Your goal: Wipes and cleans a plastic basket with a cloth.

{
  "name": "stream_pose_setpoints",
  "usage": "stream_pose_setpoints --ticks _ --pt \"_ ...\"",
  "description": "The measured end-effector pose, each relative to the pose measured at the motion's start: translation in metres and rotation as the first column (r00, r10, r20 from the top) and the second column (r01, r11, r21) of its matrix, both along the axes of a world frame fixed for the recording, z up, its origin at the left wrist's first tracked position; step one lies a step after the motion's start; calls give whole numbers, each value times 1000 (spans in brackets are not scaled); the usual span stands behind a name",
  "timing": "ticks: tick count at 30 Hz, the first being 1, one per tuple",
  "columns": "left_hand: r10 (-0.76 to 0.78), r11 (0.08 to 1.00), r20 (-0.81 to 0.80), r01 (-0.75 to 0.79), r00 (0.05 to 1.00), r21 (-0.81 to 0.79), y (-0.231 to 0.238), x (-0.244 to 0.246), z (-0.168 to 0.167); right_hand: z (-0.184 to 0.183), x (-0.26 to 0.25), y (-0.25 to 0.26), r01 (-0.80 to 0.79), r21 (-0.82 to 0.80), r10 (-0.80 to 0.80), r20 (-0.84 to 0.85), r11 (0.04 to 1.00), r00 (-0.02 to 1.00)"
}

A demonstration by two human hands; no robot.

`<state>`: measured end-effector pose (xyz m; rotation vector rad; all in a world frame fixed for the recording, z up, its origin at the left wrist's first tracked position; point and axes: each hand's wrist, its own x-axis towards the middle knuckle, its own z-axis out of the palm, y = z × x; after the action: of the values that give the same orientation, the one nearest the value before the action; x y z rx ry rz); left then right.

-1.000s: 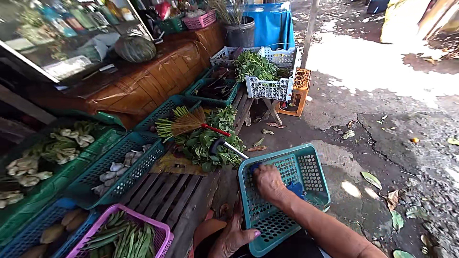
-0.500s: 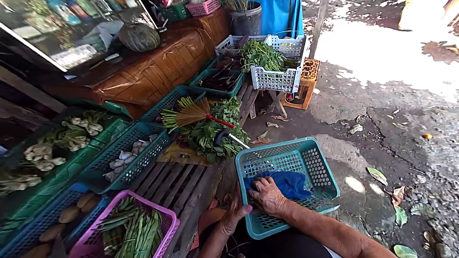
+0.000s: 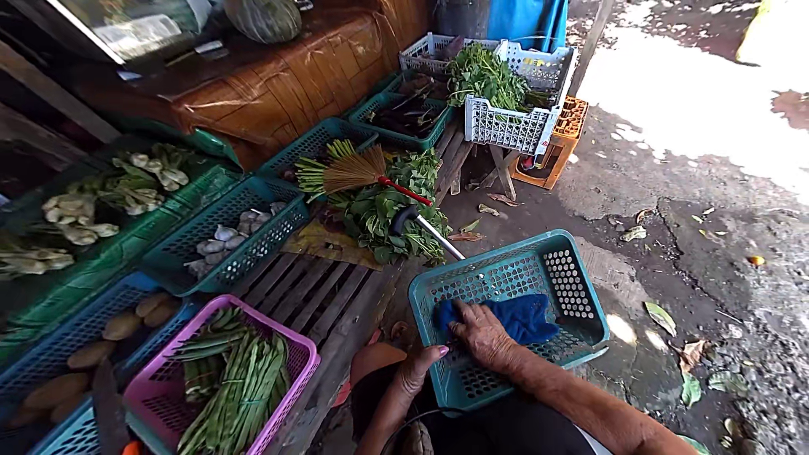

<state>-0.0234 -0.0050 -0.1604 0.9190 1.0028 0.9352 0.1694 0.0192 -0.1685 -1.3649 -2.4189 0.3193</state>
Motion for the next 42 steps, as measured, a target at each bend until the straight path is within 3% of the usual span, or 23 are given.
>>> stream_pose_setpoints --ticks 2,4,6,8,11,14,17,19,24,27,33,36,38,40,42 --pt "-26 999 23 25 999 32 -3 -3 1 -3 18 15 225 106 -216 -87 969 972" --pt "-42 996 41 38 998 75 -5 -6 -1 2 47 32 457 100 -449 -98 884 888" --pt "-66 993 41 62 997 101 -6 -7 -2 12 69 45 594 -14 -594 17 804 804" --pt "-100 990 -3 100 995 101 -6 -4 2 29 67 53 626 -182 -602 175 758 779" --pt "-135 986 -73 141 988 87 -5 1 11 57 27 56 522 -361 -448 271 773 852" --pt "-129 988 -154 141 980 70 -3 1 19 69 -21 49 301 -390 -228 222 870 948" --pt "-127 984 -177 146 976 99 -5 -2 17 75 -47 41 135 -379 -56 212 916 976" --pt "-122 983 -174 143 977 115 -5 -5 14 76 -46 41 118 -367 -31 233 923 972" --pt "-149 977 -200 175 968 119 0 -4 15 71 -21 44 269 -338 -174 285 902 942" --pt "-168 973 -192 195 967 126 4 -1 16 77 -21 46 268 -353 -183 254 896 950" --pt "-171 964 -216 208 961 167 7 -2 17 55 -24 27 14 -322 48 183 947 982" --pt "-112 982 -195 139 974 128 5 1 16 44 -8 7 -89 -509 185 140 856 973" --pt "-102 985 -184 125 978 118 3 4 15 53 3 7 -40 -596 160 150 802 976" --pt "-122 980 -182 147 976 131 4 4 15 79 13 8 55 -482 21 151 874 988" --pt "-145 978 -205 172 968 121 5 5 17 95 19 7 157 -36 -156 19 987 988"
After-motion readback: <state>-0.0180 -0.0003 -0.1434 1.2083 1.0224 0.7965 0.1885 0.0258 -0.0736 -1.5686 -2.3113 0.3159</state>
